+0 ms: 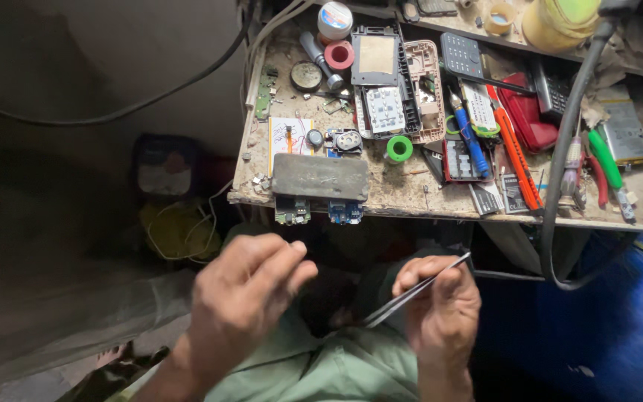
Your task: The person sits on the floor and uses tweezers and a soldering iron to repair a small electronic circuit board. They pick up small components, place them on the board, and apply heat to solder the connections. The person also handles a black plastic casing and a small circuit board component.
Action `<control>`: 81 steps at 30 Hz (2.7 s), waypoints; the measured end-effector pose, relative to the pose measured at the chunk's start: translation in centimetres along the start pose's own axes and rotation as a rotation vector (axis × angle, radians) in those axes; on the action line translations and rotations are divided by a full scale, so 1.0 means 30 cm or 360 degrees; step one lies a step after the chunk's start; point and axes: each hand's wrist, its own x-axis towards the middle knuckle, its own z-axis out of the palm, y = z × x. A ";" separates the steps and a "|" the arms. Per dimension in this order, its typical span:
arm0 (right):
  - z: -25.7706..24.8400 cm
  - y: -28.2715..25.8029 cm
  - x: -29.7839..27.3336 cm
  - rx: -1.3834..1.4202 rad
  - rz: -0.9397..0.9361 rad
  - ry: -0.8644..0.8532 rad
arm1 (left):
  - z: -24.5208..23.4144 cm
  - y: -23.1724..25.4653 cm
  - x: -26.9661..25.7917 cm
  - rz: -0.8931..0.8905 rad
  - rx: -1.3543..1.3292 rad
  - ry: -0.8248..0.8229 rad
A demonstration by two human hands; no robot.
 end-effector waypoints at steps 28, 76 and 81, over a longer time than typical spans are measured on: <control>-0.064 0.039 -0.004 -0.0231 0.0236 0.0271 | -0.033 -0.061 0.126 0.0213 0.0308 -0.0287; 0.088 0.023 -0.056 -0.0070 0.0842 -0.0251 | -0.066 -0.088 0.118 -0.0069 0.0116 -0.0393; 0.342 0.014 -0.077 0.0318 0.1652 -0.0744 | -0.130 -0.094 0.026 -0.0311 -0.0043 -0.0031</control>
